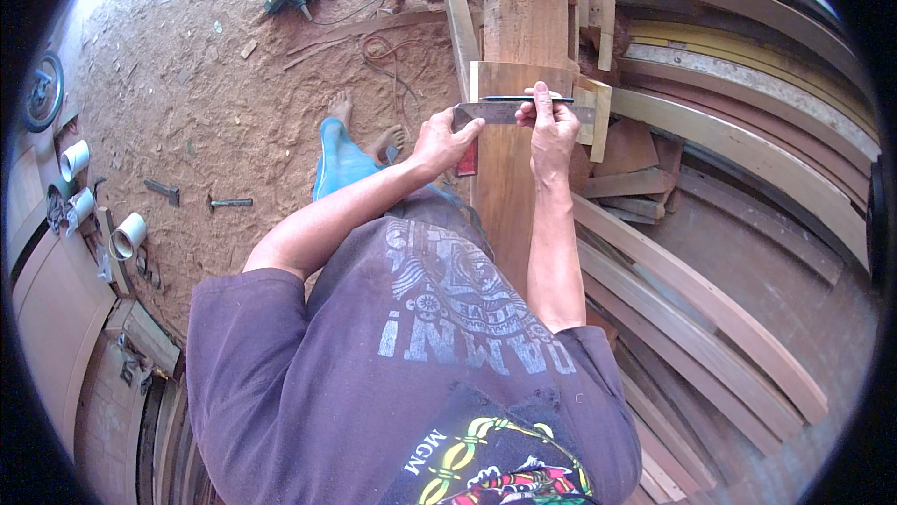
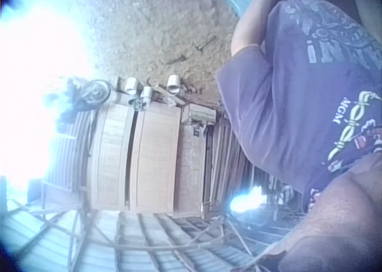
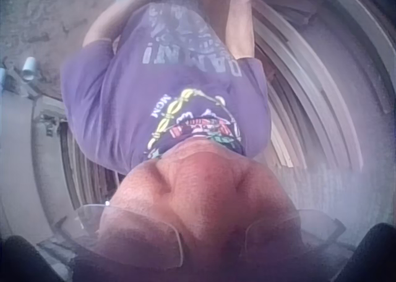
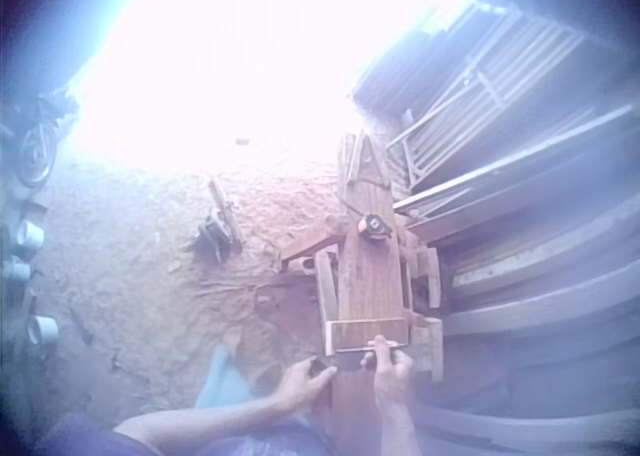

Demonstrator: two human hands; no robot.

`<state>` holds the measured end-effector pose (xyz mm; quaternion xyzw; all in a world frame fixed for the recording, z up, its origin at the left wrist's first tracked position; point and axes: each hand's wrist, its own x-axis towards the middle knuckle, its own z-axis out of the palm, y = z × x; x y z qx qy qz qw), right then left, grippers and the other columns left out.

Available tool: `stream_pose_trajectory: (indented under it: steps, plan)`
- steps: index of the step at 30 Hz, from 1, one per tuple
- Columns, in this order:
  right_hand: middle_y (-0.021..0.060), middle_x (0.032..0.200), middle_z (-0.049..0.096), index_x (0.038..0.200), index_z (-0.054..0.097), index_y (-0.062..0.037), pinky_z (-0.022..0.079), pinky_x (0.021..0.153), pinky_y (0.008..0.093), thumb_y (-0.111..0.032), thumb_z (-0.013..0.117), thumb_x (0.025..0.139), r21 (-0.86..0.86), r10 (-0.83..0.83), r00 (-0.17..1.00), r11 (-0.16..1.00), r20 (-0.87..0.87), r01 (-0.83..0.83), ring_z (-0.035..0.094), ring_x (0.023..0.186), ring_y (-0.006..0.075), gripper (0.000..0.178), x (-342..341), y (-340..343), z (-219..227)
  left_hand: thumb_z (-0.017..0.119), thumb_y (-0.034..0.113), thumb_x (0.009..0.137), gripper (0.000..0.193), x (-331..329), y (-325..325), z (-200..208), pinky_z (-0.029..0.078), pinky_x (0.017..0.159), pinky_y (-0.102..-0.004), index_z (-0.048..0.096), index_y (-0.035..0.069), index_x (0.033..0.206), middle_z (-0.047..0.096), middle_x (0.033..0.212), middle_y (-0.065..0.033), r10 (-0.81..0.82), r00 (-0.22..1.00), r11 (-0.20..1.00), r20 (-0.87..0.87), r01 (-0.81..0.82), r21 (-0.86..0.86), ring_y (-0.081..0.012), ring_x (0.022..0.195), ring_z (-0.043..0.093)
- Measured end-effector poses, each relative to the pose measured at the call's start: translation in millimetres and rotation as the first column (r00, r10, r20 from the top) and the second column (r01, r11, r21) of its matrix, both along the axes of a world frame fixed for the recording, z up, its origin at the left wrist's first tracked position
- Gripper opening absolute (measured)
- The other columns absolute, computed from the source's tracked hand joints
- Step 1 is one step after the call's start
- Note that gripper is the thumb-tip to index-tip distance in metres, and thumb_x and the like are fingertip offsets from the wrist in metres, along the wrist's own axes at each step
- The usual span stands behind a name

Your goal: The person measures and marks a wooden plank using a metal ruler and a pencil. They repeatedly reposition the ruler and draw lines on the wood, then lift and move the plank within the workshop.

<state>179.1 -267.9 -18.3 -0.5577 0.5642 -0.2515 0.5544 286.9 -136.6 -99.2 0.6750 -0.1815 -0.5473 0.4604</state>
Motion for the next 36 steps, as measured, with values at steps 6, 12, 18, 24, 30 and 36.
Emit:
stream_pose_trajectory:
  steps: [6,12,18,24,30,36]
  plan:
    - [0.0033,0.075,0.067,0.097,0.073,0.0003,0.051,0.061,0.0257,-0.037,0.066,0.103,0.010,0.021,0.999,1.000,-0.034,-0.021,0.063,0.066,0.0104,0.038,0,0,0,0.071,0.040,0.096,0.043,2,0,1,0.057,0.077,-0.0363,0.072,0.002,0.116,0.077,0.098,-0.0108,-0.015,0.999,0.999,-0.029,0.016,0.029,-0.0154,0.085,0.068]
    - [0.0029,0.074,0.067,0.096,0.073,-0.0005,0.051,0.060,0.0254,-0.036,0.068,0.103,0.011,0.016,0.999,1.000,-0.031,-0.016,0.063,0.064,0.0104,0.037,1,-1,0,0.071,0.040,0.096,0.042,-1,2,-4,0.056,0.077,-0.0360,0.072,0.002,0.115,0.076,0.096,-0.0093,0.005,0.999,1.000,-0.038,-0.005,-0.005,-0.0143,0.084,0.067]
    - [0.0027,0.074,0.067,0.096,0.073,-0.0012,0.051,0.060,0.0252,-0.035,0.069,0.102,0.018,0.031,0.999,0.999,-0.039,-0.030,0.063,0.064,0.0101,0.035,3,-2,-2,0.072,0.040,0.096,0.042,1,1,-4,0.056,0.077,-0.0359,0.071,0.002,0.114,0.076,0.096,-0.0088,-0.017,1.000,1.000,-0.004,0.018,0.026,-0.0148,0.085,0.067]
    - [0.0025,0.075,0.067,0.096,0.073,-0.0013,0.051,0.060,0.0247,-0.034,0.069,0.102,0.021,0.050,0.997,0.999,-0.066,-0.049,0.063,0.065,0.0096,0.034,5,-3,-2,0.072,0.039,0.096,0.042,2,2,-2,0.055,0.080,-0.0353,0.072,0.002,0.114,0.076,0.097,-0.0086,-0.014,1.000,1.000,-0.025,0.015,0.019,-0.0144,0.087,0.067]
    - [0.0019,0.075,0.067,0.095,0.073,-0.0013,0.051,0.060,0.0243,-0.033,0.069,0.102,0.015,0.083,0.991,0.997,-0.110,-0.082,0.063,0.065,0.0090,0.033,6,-5,-5,0.072,0.039,0.096,0.041,-1,2,-7,0.055,0.083,-0.0344,0.072,0.002,0.115,0.076,0.098,-0.0084,-0.006,1.000,1.000,-0.004,0.007,0.006,-0.0129,0.089,0.066]
    - [0.0028,0.074,0.069,0.092,0.074,-0.0004,0.054,0.062,0.0244,-0.032,0.070,0.102,-0.047,0.156,0.975,0.985,-0.160,-0.165,0.065,0.066,0.0089,0.034,0,-16,-11,0.072,0.038,0.096,0.040,-3,1,-8,0.055,0.083,-0.0344,0.073,0.002,0.113,0.077,0.098,-0.0088,0.005,1.000,1.000,0.004,-0.006,0.023,-0.0138,0.089,0.067]
